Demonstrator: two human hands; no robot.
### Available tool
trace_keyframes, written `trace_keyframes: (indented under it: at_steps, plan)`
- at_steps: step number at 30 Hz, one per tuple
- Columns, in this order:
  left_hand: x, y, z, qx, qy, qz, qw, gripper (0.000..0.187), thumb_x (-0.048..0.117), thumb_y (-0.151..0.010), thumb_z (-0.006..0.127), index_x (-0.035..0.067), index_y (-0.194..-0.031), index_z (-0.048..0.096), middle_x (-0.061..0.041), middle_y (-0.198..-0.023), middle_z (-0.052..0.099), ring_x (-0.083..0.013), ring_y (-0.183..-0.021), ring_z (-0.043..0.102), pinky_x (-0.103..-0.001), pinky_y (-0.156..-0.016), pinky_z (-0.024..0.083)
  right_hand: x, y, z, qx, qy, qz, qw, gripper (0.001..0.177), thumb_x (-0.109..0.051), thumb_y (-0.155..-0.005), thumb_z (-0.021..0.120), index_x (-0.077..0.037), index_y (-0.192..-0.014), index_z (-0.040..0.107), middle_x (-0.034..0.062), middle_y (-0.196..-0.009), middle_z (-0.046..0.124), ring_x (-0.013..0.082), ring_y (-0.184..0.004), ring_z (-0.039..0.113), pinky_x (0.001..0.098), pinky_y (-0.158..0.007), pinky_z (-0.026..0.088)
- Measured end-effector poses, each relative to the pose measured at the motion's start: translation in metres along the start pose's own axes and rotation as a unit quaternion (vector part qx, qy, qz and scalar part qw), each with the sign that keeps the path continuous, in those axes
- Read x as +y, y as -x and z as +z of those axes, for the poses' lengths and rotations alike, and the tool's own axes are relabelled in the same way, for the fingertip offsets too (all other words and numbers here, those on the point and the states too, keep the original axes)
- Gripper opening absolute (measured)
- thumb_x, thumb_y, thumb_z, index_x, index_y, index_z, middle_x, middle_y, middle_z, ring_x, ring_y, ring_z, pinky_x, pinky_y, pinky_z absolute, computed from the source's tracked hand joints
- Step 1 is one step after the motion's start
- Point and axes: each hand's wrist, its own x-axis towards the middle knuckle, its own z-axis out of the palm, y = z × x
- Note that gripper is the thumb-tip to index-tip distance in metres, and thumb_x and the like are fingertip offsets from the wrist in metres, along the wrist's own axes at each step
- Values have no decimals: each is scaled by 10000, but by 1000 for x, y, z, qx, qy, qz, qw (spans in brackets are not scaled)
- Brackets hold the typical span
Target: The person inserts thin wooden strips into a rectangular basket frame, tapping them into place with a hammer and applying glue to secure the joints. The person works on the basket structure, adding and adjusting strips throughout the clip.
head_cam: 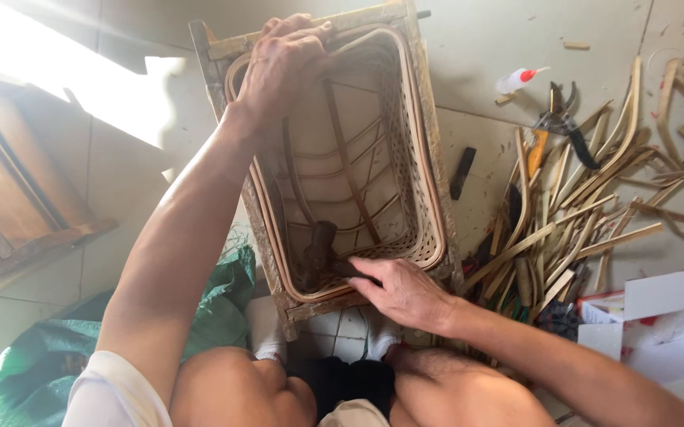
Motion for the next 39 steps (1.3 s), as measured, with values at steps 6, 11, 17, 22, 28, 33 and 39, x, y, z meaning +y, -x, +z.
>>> trace_keyframes:
  at_steps: [6, 11, 17, 22, 28, 33, 39]
  plan:
    - [20, -6, -10, 28, -30, 21, 999, 126, 143, -1003, 705, 49, -924, 733, -106, -1335, 718, -317, -1324, 575, -455, -1138, 407, 8, 9, -37, 58, -123, -72, 988, 369, -287, -990, 625, 3, -1214, 670, 180, -929, 714, 251, -722, 682, 387, -591, 585]
    - [25, -3, -16, 25, -26, 8, 999, 133, 162, -991, 723, 44, -934, 739, -102, -1334, 714, -321, -1337, 568, -454, -1135, 415, 32, -28, -137, 320, -18, -190, 928, 367, -315, -1150, 376, -44, -1290, 580, 30, -770, 620, 78, -521, 583, 231, -410, 475]
    - [28, -5, -18, 22, -12, 3, 1000, 127, 163, -976, 721, 52, -922, 752, -91, -1300, 727, -304, -1310, 581, -453, -1105, 426, 16, -98, -206, 281, -76, -82, 953, 593, -442, -1074, 338, -51, -1513, 419, 38, -604, 593, 111, -393, 517, 284, -317, 418]
    - [23, -12, -15, 5, -23, -35, 999, 224, 207, -1001, 719, 61, -832, 714, -67, -1308, 729, -285, -1342, 575, -443, -1130, 424, 14, -135, -214, 287, -36, -91, 953, 603, -471, -1098, 404, -32, -1503, 484, 33, -634, 630, 73, -485, 600, 239, -390, 472]
    - [22, -10, -14, -1, -16, -47, 999, 160, 188, -1003, 697, 65, -914, 746, -56, -1318, 714, -282, -1352, 554, -440, -1126, 402, 38, -110, -205, 295, -84, -18, 952, 560, -388, -1058, 455, -77, -1523, 467, 39, -587, 565, 88, -418, 507, 269, -342, 410]
    - [24, -2, -12, 20, -16, -53, 998, 155, 190, -975, 695, 66, -903, 755, -61, -1312, 711, -299, -1328, 548, -469, -1128, 385, 98, -57, -174, 418, -20, 63, 906, 408, -348, -1088, 483, -92, -1392, 575, 24, -622, 598, 98, -477, 554, 270, -411, 433]
    - [26, -13, -9, 24, -37, -23, 999, 180, 176, -997, 668, 44, -878, 697, -104, -1341, 697, -330, -1371, 534, -465, -1154, 376, 138, -22, -149, 417, -50, 171, 891, 387, -321, -1070, 451, -117, -1376, 573, 48, -646, 636, 128, -477, 590, 282, -413, 482]
